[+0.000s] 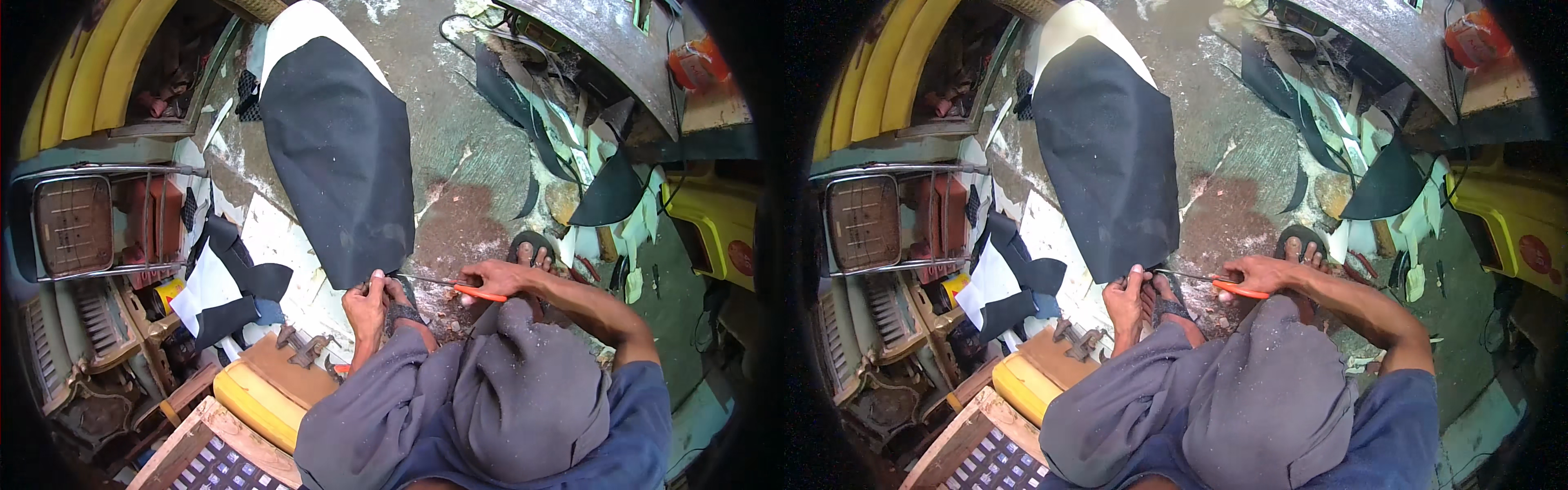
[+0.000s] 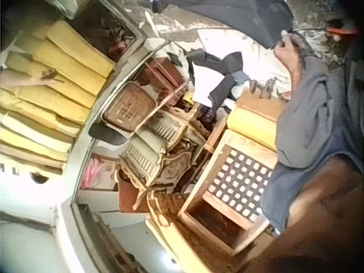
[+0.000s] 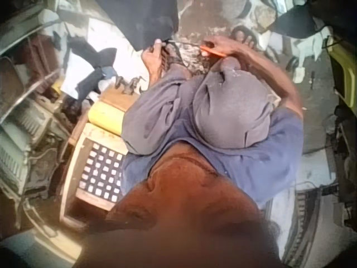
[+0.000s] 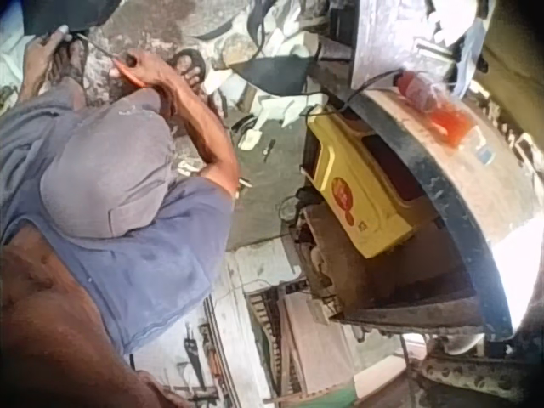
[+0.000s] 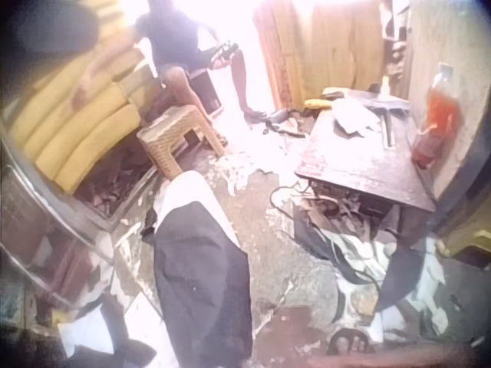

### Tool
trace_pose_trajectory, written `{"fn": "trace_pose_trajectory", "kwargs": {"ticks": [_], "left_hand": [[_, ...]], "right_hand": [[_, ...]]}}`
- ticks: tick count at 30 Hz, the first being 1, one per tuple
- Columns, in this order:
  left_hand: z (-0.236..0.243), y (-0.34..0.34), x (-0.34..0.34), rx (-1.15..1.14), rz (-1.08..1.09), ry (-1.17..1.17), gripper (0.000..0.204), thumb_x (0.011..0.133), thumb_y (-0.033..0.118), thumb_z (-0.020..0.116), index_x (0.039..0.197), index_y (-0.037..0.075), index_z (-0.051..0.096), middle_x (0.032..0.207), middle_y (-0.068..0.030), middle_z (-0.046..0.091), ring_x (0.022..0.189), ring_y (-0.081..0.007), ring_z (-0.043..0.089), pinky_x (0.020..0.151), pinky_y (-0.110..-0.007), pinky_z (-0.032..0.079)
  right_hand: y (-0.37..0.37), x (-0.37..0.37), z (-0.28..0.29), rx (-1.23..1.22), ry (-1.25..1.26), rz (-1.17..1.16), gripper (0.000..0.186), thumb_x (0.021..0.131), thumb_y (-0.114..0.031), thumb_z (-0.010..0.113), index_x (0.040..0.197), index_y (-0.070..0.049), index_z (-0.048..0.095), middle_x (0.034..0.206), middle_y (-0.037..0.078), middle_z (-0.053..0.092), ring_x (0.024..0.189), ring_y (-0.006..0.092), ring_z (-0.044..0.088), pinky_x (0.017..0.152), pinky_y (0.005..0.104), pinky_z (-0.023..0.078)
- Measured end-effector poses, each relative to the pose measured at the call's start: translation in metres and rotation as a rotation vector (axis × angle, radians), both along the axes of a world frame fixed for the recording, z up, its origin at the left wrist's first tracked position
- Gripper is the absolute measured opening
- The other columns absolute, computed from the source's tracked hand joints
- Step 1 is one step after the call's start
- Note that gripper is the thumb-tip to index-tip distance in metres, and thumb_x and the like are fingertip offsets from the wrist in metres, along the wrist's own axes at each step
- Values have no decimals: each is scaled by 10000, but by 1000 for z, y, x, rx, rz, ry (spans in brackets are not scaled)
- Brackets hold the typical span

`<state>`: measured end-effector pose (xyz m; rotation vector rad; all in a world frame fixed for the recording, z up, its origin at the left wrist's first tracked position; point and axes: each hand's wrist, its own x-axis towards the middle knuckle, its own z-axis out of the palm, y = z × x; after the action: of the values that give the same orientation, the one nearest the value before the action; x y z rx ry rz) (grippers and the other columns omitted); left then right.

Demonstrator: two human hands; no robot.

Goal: The person fits a black vinyl cover over a white foam seat base, smoothing the material and trimming excess with scissors. They repeatedly adjust the fabric to align with the seat contours and cut away surplus material to achieve a snug fit.

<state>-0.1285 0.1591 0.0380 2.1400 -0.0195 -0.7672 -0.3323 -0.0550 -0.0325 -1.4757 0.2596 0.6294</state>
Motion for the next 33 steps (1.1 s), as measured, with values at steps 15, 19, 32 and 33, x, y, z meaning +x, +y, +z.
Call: {"fn": "trace_pose_trajectory", "kwargs": {"ticks": [15, 19, 32, 33], "left_hand": [[9, -3, 0, -50, 46, 145, 322, 970, 256, 708, 817, -26, 740, 637, -42, 652, 500, -93, 538, 473, -254, 396], [6, -6, -3, -54, -7, 130, 341, 977, 278, 697, 797, -10, 734, 614, -36, 637, 478, -99, 527, 457, -275, 394], [35, -8, 3, 22, -151, 183, 469, 948, 413, 716, 757, -15, 743, 643, -68, 692, 518, -137, 593, 490, -331, 443], [28, -7, 13, 9, -177, 155, 484, 950, 429, 709, 757, -14, 744, 651, -76, 699, 528, -142, 606, 506, -338, 459]], "right_hand": [[50, 25, -39, 366, -177, -250, 485, 873, -439, 816, 1119, -62, 633, 872, -20, 575, 813, 104, 520, 703, 302, 432], [58, 15, -49, 300, -108, -250, 453, 884, -410, 797, 1119, -61, 631, 903, -14, 590, 828, 107, 526, 711, 305, 437], [71, 33, -59, 270, -214, -359, 410, 945, -393, 724, 1180, -68, 640, 950, 7, 632, 875, 124, 567, 772, 317, 472], [66, 38, -61, 262, -218, -418, 398, 944, -381, 728, 1172, -66, 641, 947, 4, 632, 868, 119, 570, 763, 310, 474]]}}
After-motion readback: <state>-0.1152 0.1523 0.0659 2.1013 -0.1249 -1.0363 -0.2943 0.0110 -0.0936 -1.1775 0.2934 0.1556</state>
